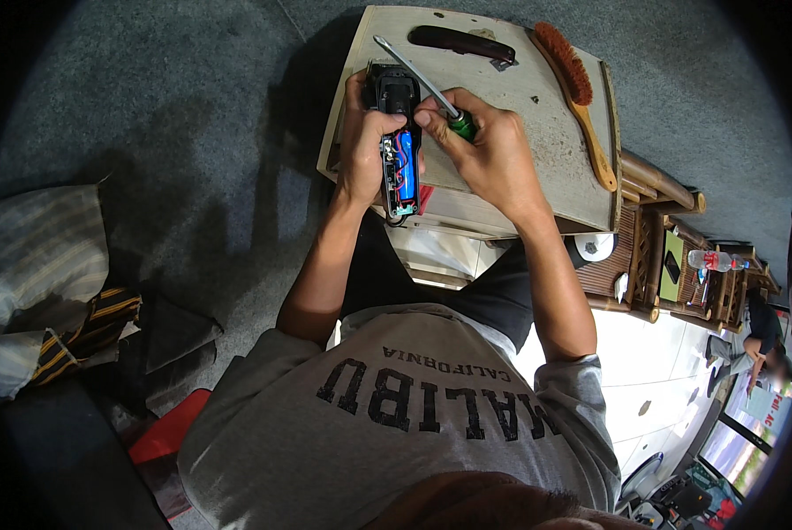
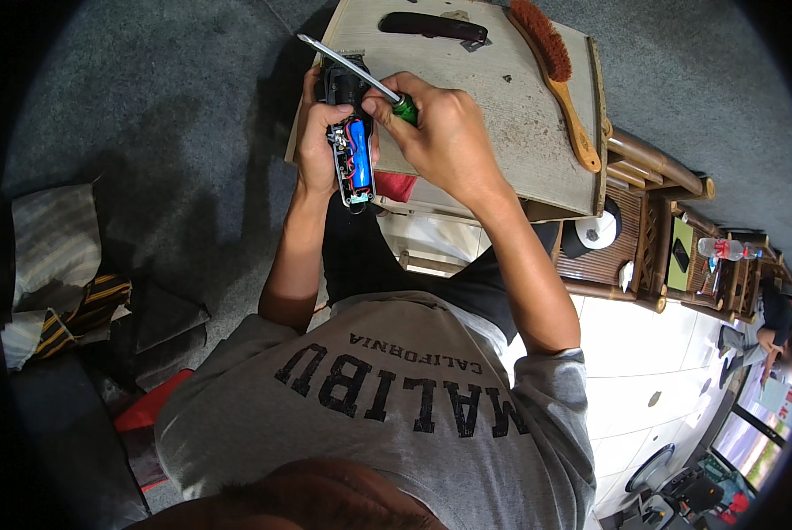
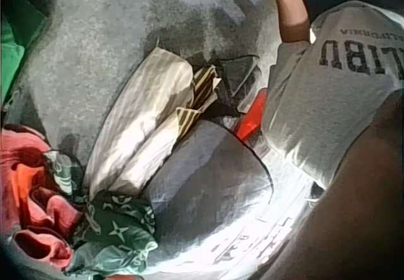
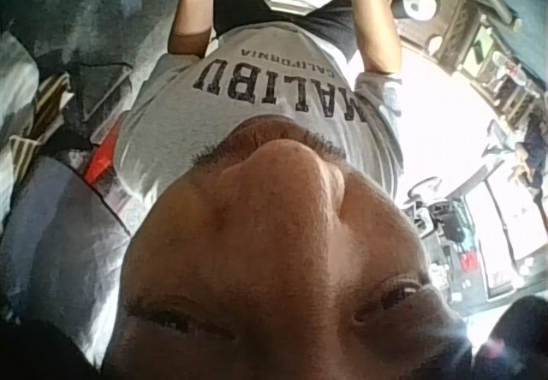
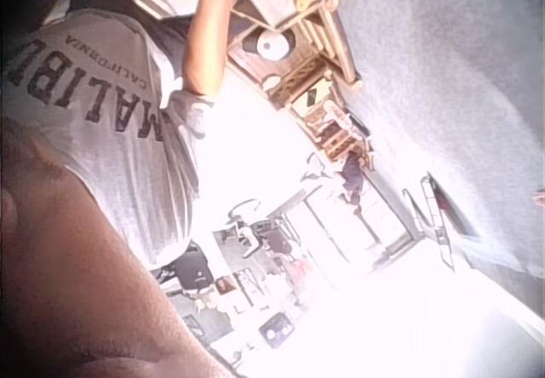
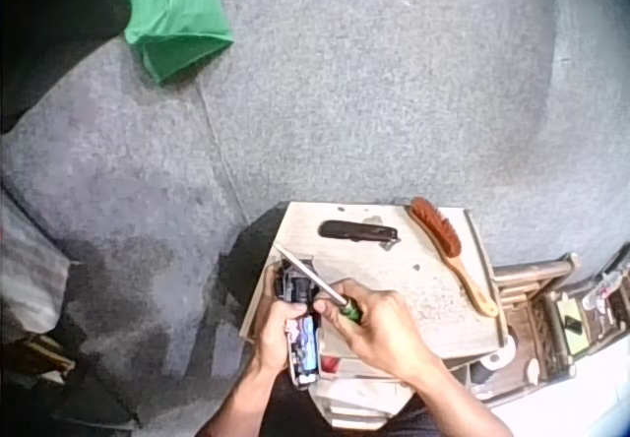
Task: The person uses a green screwdriver to remove screws from the casing of a hair clipper, pulls the plastic cover off to reveal the internal battery and motor, and then places the cover back on and uses the screwdriver to re-tighten the screws.
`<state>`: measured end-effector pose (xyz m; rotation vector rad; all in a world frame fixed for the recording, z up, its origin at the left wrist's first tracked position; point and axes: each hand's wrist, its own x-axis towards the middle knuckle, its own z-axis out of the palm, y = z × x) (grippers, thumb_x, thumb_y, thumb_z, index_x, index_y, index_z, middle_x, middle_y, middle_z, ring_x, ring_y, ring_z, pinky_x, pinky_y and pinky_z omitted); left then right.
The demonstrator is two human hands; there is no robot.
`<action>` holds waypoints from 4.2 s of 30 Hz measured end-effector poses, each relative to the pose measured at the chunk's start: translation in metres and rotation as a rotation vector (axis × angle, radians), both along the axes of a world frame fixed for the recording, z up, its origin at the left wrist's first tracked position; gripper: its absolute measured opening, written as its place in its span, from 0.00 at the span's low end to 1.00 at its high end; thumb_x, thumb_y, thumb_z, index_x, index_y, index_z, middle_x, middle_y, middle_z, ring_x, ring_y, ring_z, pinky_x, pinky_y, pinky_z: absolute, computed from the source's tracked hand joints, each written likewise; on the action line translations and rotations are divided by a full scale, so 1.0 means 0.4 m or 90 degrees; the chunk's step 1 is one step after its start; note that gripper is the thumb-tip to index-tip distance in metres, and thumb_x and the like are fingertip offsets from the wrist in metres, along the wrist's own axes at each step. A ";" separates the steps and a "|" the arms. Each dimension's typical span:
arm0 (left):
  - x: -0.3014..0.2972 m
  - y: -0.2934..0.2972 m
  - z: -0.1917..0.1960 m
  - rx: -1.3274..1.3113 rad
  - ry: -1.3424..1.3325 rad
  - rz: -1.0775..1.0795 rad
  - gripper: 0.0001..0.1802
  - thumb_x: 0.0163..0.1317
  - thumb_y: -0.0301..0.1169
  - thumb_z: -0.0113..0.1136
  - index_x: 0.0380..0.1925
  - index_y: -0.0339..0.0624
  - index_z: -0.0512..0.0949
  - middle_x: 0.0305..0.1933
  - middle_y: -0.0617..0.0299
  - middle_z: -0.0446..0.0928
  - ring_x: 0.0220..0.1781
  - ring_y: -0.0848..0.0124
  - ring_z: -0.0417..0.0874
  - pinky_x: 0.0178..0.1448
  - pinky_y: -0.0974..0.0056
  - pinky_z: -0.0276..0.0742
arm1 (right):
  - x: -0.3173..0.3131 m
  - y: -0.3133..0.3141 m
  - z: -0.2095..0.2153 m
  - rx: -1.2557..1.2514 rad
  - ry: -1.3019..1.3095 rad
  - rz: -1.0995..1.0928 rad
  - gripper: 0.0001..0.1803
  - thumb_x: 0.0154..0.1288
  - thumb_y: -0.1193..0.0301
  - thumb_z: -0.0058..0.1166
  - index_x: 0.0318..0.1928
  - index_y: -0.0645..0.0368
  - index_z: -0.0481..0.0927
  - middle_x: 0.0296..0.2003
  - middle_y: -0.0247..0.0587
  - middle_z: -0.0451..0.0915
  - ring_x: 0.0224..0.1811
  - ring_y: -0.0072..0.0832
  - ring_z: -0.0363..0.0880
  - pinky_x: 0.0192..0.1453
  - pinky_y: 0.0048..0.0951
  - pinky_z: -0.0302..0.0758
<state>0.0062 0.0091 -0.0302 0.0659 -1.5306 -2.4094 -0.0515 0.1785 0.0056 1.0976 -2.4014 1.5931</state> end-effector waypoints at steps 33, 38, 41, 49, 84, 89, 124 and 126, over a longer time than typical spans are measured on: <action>0.003 0.010 0.030 -0.091 0.006 -0.005 0.34 0.59 0.22 0.60 0.65 0.43 0.59 0.39 0.52 0.77 0.21 0.66 0.83 0.23 0.61 0.85 | -0.002 0.002 0.002 -0.152 -0.433 0.076 0.20 0.76 0.63 0.69 0.51 0.64 0.75 0.24 0.31 0.79 0.17 0.15 0.70 0.20 0.22 0.63; -0.003 0.007 0.026 -0.064 0.023 -0.032 0.35 0.60 0.22 0.62 0.65 0.44 0.59 0.39 0.52 0.79 0.22 0.67 0.83 0.24 0.62 0.85 | 0.002 0.095 0.038 -0.189 -0.468 0.073 0.19 0.76 0.73 0.50 0.63 0.63 0.65 0.25 0.35 0.77 0.24 0.20 0.74 0.29 0.27 0.71; -0.004 0.001 0.019 -0.085 0.040 -0.040 0.34 0.61 0.21 0.63 0.65 0.44 0.59 0.39 0.53 0.80 0.23 0.67 0.84 0.25 0.61 0.86 | 0.031 0.175 0.107 -0.020 -0.270 0.075 0.19 0.74 0.75 0.55 0.62 0.61 0.71 0.28 0.41 0.82 0.27 0.24 0.81 0.33 0.29 0.75; 0.000 0.013 0.016 -0.154 0.054 -0.041 0.35 0.64 0.19 0.64 0.66 0.43 0.57 0.38 0.55 0.81 0.26 0.69 0.85 0.29 0.61 0.89 | 0.054 0.272 0.193 0.232 0.167 -0.013 0.19 0.62 0.79 0.69 0.53 0.54 0.91 0.43 0.43 0.92 0.30 0.34 0.91 0.36 0.35 0.85; -0.009 0.024 0.005 -0.231 0.069 -0.013 0.37 0.62 0.17 0.64 0.68 0.42 0.56 0.41 0.58 0.81 0.31 0.73 0.85 0.31 0.64 0.89 | 0.109 0.235 0.284 0.433 0.395 -0.033 0.18 0.59 0.76 0.72 0.51 0.52 0.92 0.38 0.37 0.90 0.33 0.36 0.90 0.37 0.37 0.86; -0.002 0.026 0.005 -0.231 0.056 -0.008 0.37 0.63 0.13 0.61 0.68 0.43 0.56 0.44 0.52 0.81 0.24 0.68 0.86 0.26 0.62 0.86 | 0.091 0.228 0.296 0.530 0.397 0.013 0.13 0.66 0.74 0.70 0.51 0.57 0.91 0.42 0.43 0.92 0.34 0.37 0.92 0.40 0.37 0.87; -0.021 0.031 0.020 -0.165 0.036 -0.042 0.35 0.61 0.14 0.60 0.64 0.43 0.55 0.39 0.52 0.80 0.21 0.68 0.83 0.24 0.60 0.84 | 0.085 0.248 0.412 0.497 0.328 0.078 0.17 0.77 0.63 0.64 0.53 0.61 0.74 0.33 0.45 0.80 0.30 0.40 0.86 0.27 0.37 0.82; -0.003 0.024 0.020 -0.151 0.034 -0.025 0.36 0.61 0.14 0.60 0.65 0.43 0.54 0.38 0.52 0.80 0.22 0.67 0.83 0.25 0.61 0.84 | 0.082 0.244 0.375 0.465 0.313 0.067 0.18 0.76 0.63 0.65 0.53 0.60 0.74 0.32 0.44 0.80 0.26 0.40 0.85 0.26 0.37 0.82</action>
